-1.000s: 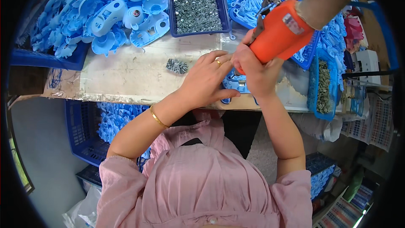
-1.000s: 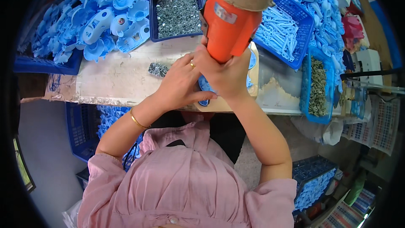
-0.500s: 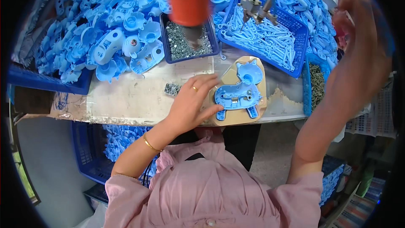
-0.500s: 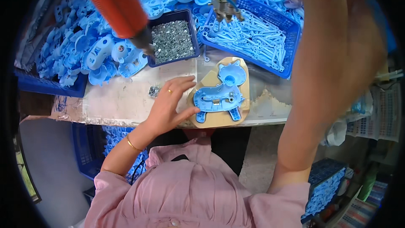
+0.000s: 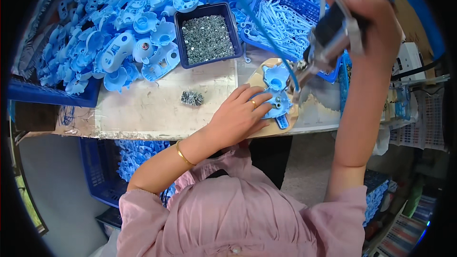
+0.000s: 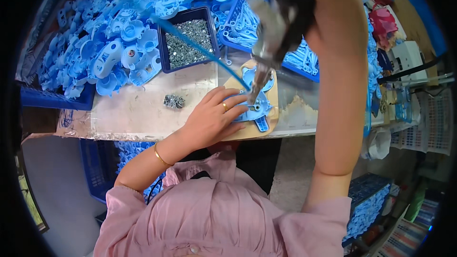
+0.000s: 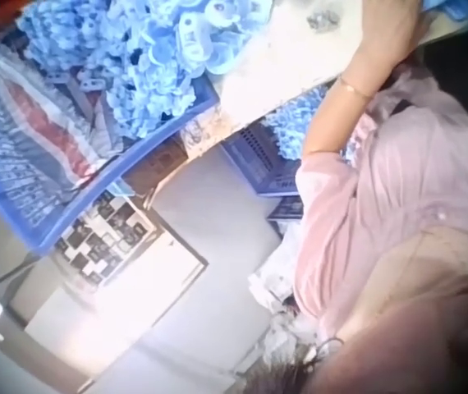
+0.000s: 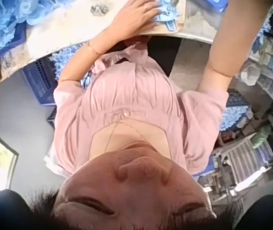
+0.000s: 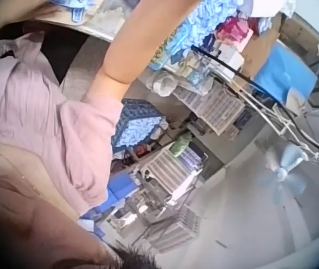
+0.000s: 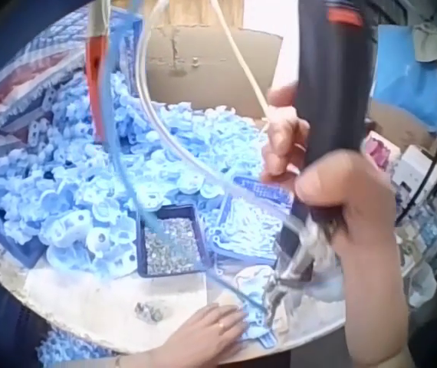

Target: Assembling blue plastic toy parts using a heat gun and a pneumatic press at a factory workbench.

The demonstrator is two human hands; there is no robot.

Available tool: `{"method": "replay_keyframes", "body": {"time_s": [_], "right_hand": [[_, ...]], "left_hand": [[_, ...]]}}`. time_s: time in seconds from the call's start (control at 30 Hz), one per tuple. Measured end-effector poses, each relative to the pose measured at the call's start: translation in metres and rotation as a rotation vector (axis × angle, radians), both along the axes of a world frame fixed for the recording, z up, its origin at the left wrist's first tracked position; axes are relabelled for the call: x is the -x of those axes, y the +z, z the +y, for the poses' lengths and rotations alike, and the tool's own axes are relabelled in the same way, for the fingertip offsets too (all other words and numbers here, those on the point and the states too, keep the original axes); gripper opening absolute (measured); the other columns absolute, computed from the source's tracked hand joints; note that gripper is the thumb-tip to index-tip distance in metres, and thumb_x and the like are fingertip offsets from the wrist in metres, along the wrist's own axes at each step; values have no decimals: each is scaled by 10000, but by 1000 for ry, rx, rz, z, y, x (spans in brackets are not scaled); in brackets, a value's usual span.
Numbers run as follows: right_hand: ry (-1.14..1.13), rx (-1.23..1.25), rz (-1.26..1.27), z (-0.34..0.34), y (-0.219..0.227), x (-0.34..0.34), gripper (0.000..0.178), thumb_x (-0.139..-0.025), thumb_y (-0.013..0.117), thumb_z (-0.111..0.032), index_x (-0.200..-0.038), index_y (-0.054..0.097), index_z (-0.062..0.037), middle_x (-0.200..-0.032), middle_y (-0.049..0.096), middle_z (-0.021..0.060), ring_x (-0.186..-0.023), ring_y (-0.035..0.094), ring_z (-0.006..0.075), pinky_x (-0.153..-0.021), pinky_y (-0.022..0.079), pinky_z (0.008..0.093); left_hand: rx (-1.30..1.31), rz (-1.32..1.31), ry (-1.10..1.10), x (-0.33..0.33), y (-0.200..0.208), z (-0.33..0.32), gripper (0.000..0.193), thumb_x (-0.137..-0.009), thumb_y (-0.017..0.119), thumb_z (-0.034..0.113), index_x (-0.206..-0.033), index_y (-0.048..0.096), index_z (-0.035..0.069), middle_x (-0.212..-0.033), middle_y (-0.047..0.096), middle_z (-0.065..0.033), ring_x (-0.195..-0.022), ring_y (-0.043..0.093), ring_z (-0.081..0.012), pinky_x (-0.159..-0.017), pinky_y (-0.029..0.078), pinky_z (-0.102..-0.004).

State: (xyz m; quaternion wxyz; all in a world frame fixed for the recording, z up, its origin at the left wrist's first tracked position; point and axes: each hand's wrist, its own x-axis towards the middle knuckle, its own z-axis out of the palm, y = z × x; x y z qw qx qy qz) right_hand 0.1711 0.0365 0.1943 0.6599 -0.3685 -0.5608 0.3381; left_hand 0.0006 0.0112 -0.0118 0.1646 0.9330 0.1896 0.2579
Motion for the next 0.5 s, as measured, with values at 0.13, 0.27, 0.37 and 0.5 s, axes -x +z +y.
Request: {"method": "replay_keyframes", "body": {"time_s": [0.13, 0.27, 0.37, 0.5], "right_hand": [[236, -45, -158, -9, -38, -50, 381, -842, 611, -175, -1153, 546, 36, -821, 534, 52, -623, 481, 111, -602, 417, 262], [-135, 137, 57, -39, -30, 2, 562, -735, 652, -53, -1259, 480, 50, -827, 603, 56, -696, 606, 126, -630, 483, 244], [96, -66, -131, -23, -55, -39, 504, -821, 629, -98, -1272, 448, 34, -786, 536, 42, -597, 493, 117, -594, 430, 254], [0, -105, -110, -31, -64, -29, 489, -803, 642, -49, -1251, 469, 43, -768, 552, 44, -589, 529, 126, -590, 450, 255]], "left_hand": [[-22, 64, -45, -10, -7, 2, 318, -848, 723, 272, -1095, 640, 90, -1242, 623, -48, -1229, 524, -256, -1120, 367, -448], [-62, 45, -41, -14, -8, 2, 309, -854, 716, 269, -1089, 637, 86, -1216, 637, -47, -1223, 527, -256, -1119, 366, -451], [-56, 28, -30, -19, -9, 3, 300, -852, 716, 270, -1077, 641, 85, -1201, 641, -49, -1225, 528, -256, -1120, 364, -455], [-84, 36, -19, -18, -10, 0, 275, -853, 711, 271, -1046, 649, 85, -1175, 640, -52, -1224, 531, -258, -1123, 360, -460]]}}
